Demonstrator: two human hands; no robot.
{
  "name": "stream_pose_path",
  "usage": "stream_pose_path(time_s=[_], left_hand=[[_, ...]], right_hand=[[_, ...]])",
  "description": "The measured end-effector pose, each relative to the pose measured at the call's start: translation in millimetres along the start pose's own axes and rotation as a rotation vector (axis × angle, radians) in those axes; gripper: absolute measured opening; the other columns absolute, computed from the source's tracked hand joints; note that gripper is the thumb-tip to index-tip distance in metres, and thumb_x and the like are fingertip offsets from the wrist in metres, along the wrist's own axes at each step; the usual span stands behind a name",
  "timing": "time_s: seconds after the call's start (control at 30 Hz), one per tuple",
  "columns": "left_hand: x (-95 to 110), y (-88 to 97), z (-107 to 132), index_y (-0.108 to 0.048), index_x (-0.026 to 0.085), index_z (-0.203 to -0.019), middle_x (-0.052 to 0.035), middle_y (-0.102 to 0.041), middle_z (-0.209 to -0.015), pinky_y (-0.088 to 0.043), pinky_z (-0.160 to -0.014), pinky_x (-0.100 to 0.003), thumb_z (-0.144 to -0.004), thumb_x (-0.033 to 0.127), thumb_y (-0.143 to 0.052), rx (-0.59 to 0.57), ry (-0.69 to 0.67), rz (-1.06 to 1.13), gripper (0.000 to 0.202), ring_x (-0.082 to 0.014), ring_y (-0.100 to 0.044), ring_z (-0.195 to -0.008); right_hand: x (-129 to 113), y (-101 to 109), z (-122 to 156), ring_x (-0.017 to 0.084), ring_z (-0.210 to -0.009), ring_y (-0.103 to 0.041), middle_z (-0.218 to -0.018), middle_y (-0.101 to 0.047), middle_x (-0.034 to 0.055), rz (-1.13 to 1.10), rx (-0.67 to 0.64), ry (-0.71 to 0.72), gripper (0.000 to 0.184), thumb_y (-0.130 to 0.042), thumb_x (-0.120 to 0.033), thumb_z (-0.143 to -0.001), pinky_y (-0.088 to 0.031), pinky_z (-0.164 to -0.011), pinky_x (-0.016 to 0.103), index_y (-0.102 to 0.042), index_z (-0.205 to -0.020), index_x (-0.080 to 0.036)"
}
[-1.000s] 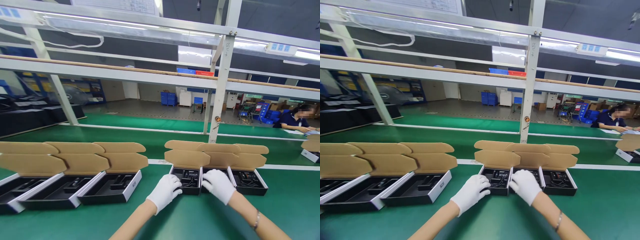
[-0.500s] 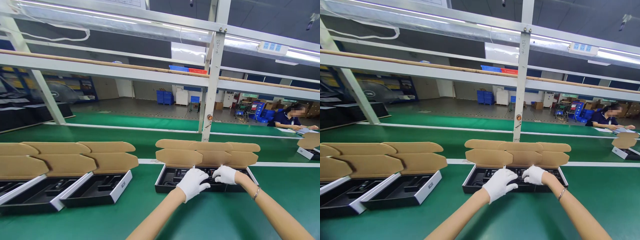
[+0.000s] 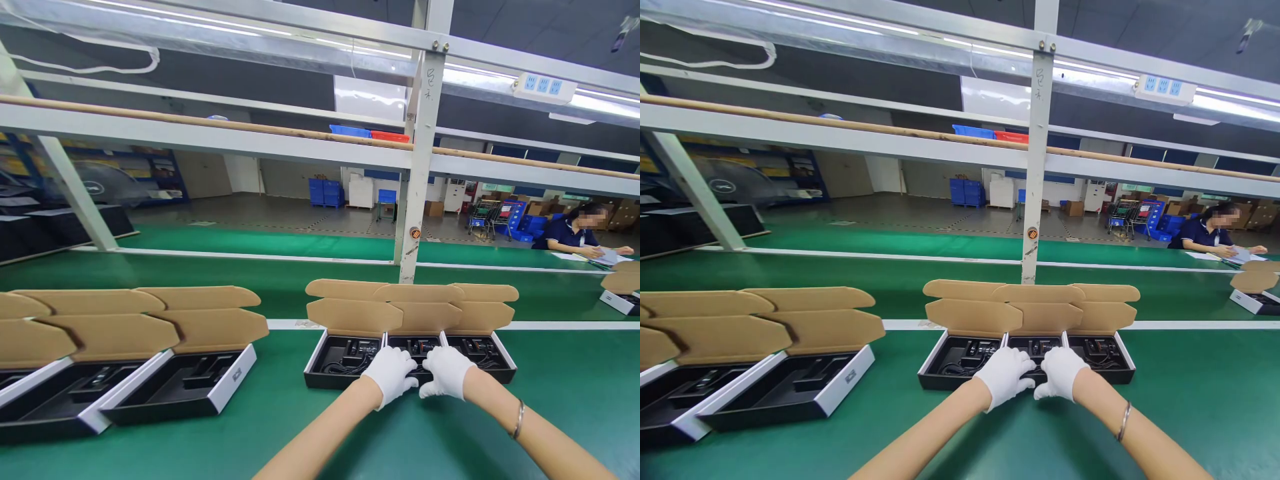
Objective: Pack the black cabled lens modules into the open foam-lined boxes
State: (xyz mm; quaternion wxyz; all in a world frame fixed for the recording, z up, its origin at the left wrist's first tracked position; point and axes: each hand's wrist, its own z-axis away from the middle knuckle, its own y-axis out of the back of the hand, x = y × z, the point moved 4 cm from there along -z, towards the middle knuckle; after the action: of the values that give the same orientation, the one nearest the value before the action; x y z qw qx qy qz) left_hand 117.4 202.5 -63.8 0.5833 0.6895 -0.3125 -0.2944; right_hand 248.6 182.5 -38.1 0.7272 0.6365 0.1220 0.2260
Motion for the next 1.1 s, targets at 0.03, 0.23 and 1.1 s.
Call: stream_pose_path(time_s=[0.03, 0.23, 1.1], left_hand=[[0, 1.8, 0, -0.064, 0.020, -0.104, -0.0105, -0.067, -0.097, -0.048, -0.076, -0.045, -0.088, 0.047, -0.054, 0.003, -0.003, 0.004, 0.033, -0.0304, -0.062, -0.088], [5, 7.6, 2, -0.062, 0.023, -0.105, -0.0073, -0.063, -0.105, -0.048, -0.080, -0.042, -0.089, 0.042, -0.050, 0.023, -0.010, 0.049, 0.028, -0.0267, -0.060, -0.093], [-34, 73.0, 101, -0.055, 0.024, -0.109, -0.0034, -0.062, -0.111, -0.040, -0.102, -0.037, -0.089, 0.042, -0.054, 0.336, 0.210, -0.060, 0.027, -0.0211, -0.053, -0.108]], right_hand=[[-3, -5, 0, 0.035, -0.090, -0.065, -0.093, -0.070, 0.0180, -0.003, -0.001, -0.028, 0.061, -0.068, -0.063, -0.069, -0.050, -0.080, 0.045, -0.071, -0.099, -0.009], [-2, -5, -2, 0.031, -0.090, -0.066, -0.099, -0.070, 0.0156, -0.172, 0.064, -0.051, 0.053, -0.067, -0.054, -0.072, -0.050, -0.081, 0.041, -0.068, -0.104, -0.012], [247, -46, -37, 0.032, -0.087, -0.068, -0.099, -0.070, 0.0190, -0.034, 0.263, -0.594, 0.031, -0.044, -0.033, -0.087, -0.050, -0.076, 0.043, -0.070, -0.091, -0.016]])
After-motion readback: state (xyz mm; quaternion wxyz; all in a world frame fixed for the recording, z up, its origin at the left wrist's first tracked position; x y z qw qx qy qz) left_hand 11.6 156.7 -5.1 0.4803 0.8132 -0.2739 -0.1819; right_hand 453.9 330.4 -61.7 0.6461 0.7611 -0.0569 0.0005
